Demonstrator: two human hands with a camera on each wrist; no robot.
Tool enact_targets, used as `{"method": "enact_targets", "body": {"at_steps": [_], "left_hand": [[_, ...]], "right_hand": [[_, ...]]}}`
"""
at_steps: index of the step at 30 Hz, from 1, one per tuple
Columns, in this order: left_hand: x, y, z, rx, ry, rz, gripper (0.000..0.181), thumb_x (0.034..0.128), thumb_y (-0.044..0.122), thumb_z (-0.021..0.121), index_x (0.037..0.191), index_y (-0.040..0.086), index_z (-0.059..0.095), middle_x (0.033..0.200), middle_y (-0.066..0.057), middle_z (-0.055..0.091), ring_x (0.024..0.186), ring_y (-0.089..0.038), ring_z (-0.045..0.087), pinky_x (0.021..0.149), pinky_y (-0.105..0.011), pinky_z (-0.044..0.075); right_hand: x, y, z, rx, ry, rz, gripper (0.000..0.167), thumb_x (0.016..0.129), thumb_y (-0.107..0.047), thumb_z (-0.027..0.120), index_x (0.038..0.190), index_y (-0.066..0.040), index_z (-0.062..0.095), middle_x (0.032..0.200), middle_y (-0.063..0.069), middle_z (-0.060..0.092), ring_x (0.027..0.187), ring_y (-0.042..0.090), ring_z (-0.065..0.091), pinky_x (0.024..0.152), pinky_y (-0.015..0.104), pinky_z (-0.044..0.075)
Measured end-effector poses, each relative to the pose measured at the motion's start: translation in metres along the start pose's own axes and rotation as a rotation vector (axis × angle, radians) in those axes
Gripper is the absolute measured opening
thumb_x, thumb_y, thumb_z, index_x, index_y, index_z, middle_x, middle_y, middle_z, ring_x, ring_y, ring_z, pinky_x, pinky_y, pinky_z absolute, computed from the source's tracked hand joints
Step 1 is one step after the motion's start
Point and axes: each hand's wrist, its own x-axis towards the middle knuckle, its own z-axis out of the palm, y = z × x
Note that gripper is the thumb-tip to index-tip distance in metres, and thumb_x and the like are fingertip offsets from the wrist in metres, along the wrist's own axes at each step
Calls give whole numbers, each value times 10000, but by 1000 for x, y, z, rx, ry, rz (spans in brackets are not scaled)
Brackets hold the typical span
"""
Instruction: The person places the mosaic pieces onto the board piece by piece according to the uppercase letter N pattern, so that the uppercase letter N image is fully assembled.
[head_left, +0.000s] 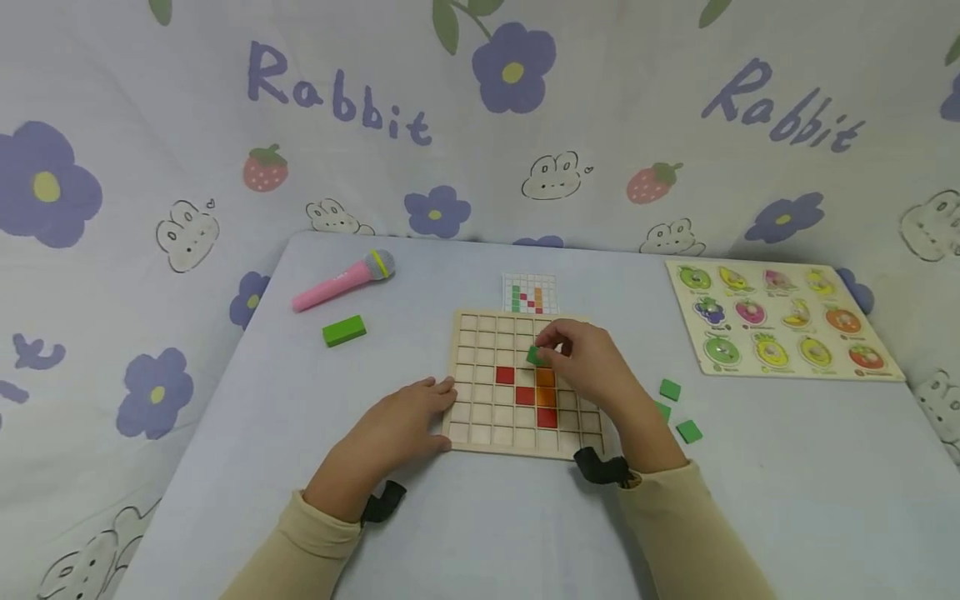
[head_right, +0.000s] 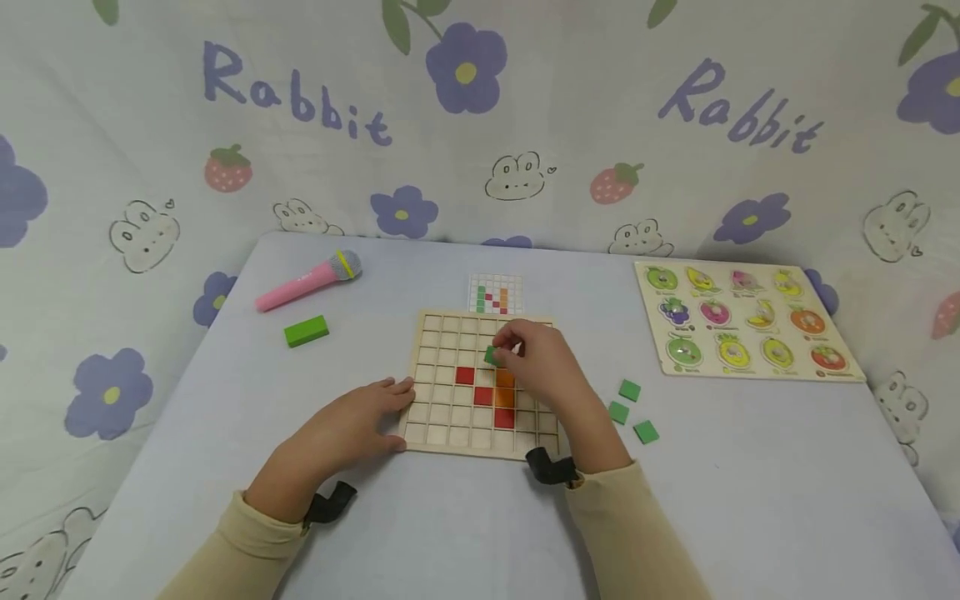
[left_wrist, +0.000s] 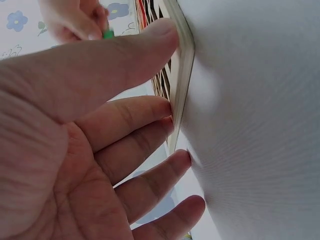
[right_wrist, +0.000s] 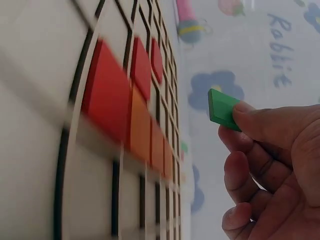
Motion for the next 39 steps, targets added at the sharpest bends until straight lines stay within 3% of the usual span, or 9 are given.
{"method": "enact_targets", "body": {"at_steps": [6,12,28,39], "left_hand": [[0,0,-1,-7,-7,1,736,951,223,874,1602,89,558,1723,-39,462,1630,-305,390,1302,-522,390],[1,-1,-2,2,-10,5,737,954,234,871,1604,94,555,1725,-33,459,1631,-302,388,1305,-514,389],[-1,0,-3,15,-4,-5,734,947,229,878,1596,90,565,1722,-33,464,1628,-300,395,1303,-511,393],[1,0,-2,16,-6,-5,740,943,228,882,1598,96,564,1719,-36,470,1626,-299,398,1301,-510,395]], "right_hand": [[30,-23,29,8,-94,-42,71,1065,-200,725,1113,-159,756,1061,32,729,938,246,612,772,351,546],[46,-35,39,30,-148,-18,90,1059,-185,727,1132,-134,743,1075,48,735,997,267,629,886,395,560],[50,-31,49,-29,-197,-36,62,1073,-171,710,1118,-169,753,1086,23,730,965,243,629,897,398,571],[51,-34,51,-101,-191,-76,119,1055,-132,722,1147,-99,790,1147,78,734,988,245,665,943,433,596]]}}
